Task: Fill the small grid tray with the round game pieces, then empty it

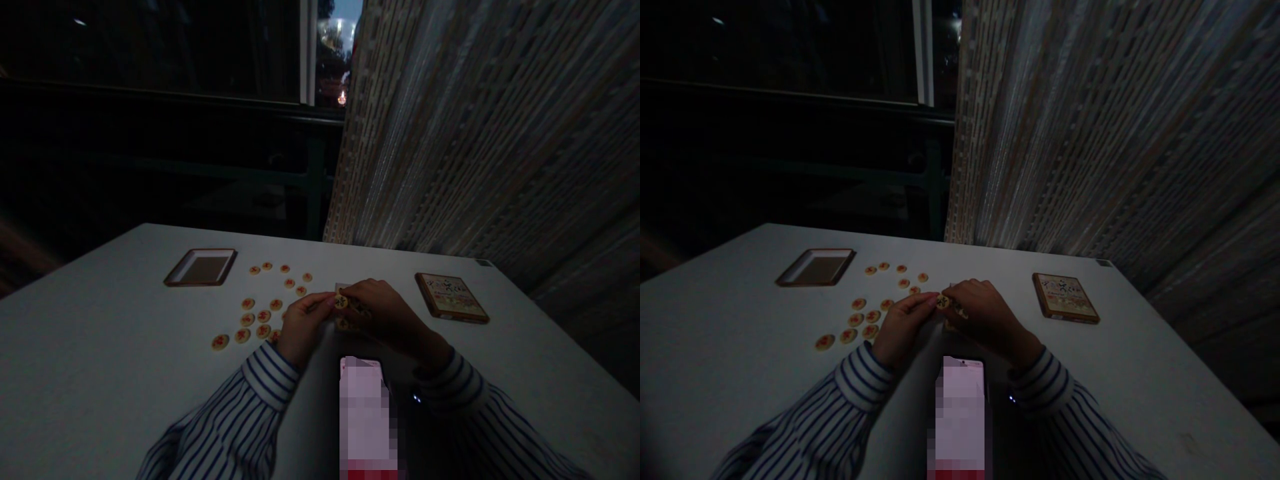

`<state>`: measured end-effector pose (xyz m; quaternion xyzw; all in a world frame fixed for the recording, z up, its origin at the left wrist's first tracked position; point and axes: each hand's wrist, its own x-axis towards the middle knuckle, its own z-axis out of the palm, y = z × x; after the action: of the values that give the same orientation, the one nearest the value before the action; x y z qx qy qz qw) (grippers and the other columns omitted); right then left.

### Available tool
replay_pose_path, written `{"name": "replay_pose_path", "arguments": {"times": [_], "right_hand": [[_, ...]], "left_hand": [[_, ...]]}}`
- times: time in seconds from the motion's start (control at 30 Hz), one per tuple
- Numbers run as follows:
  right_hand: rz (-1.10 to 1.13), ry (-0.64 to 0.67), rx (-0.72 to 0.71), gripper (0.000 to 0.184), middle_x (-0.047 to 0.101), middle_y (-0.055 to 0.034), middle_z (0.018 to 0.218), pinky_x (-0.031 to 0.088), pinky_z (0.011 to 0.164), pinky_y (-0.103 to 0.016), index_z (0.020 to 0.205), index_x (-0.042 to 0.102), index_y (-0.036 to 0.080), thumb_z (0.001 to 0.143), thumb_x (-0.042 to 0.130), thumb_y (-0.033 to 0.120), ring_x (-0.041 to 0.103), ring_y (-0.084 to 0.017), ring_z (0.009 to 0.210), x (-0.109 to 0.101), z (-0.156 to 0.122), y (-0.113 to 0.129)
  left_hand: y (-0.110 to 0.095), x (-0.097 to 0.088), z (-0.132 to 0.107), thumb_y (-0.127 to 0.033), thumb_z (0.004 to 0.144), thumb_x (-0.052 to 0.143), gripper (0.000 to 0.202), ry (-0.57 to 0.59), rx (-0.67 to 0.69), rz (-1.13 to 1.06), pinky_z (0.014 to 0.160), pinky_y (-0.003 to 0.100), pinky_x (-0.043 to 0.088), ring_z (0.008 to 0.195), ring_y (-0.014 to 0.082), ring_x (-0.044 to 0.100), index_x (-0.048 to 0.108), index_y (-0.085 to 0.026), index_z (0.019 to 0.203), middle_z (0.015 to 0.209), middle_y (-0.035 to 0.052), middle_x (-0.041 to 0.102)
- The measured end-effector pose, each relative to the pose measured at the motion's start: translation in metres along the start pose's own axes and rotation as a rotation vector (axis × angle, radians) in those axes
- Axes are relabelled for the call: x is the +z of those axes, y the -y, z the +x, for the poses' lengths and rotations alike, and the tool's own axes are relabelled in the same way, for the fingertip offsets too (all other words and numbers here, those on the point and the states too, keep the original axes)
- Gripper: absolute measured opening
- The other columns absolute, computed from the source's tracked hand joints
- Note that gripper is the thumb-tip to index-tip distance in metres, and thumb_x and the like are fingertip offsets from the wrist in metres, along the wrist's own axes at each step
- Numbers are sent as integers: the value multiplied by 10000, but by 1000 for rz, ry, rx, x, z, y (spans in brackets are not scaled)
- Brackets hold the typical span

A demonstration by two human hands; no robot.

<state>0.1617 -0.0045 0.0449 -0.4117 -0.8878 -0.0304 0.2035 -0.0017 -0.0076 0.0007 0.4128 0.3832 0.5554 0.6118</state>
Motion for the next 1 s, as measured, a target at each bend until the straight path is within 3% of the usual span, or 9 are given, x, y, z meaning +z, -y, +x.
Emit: {"name": "replay_pose_path", "arguments": {"times": [0.47,0.63,0.73,1.0], "right_hand": [[-48,-33,19,277,637,-69,957,354,760,-307,1029,577,166,822,512,338,547,-177,891,-6,-3,-5],[-99,-19,75,277,638,-76,963,367,773,-322,1027,585,160,800,535,309,548,-193,901,-12,-3,-10],[-122,-5,125,279,637,-79,979,373,792,-328,1036,585,147,799,534,285,546,-201,918,-19,-5,-17],[-129,4,267,291,643,-74,973,403,760,-295,1053,587,162,818,496,308,569,-182,861,-25,-17,-48]], "left_hand": [[-5,4,-3,-328,634,697,226,-36,21,60,701,272,473,697,147,611,695,-158,782,743,48,690],[4,2,-1,-289,643,679,153,-80,115,271,650,265,468,659,158,601,688,-167,734,699,44,677],[15,0,0,-285,664,662,155,-74,214,421,675,273,459,702,170,604,692,-190,783,769,55,682],[23,-5,-2,-262,719,606,196,44,332,638,797,315,428,834,201,585,680,-206,892,903,80,663]]}}
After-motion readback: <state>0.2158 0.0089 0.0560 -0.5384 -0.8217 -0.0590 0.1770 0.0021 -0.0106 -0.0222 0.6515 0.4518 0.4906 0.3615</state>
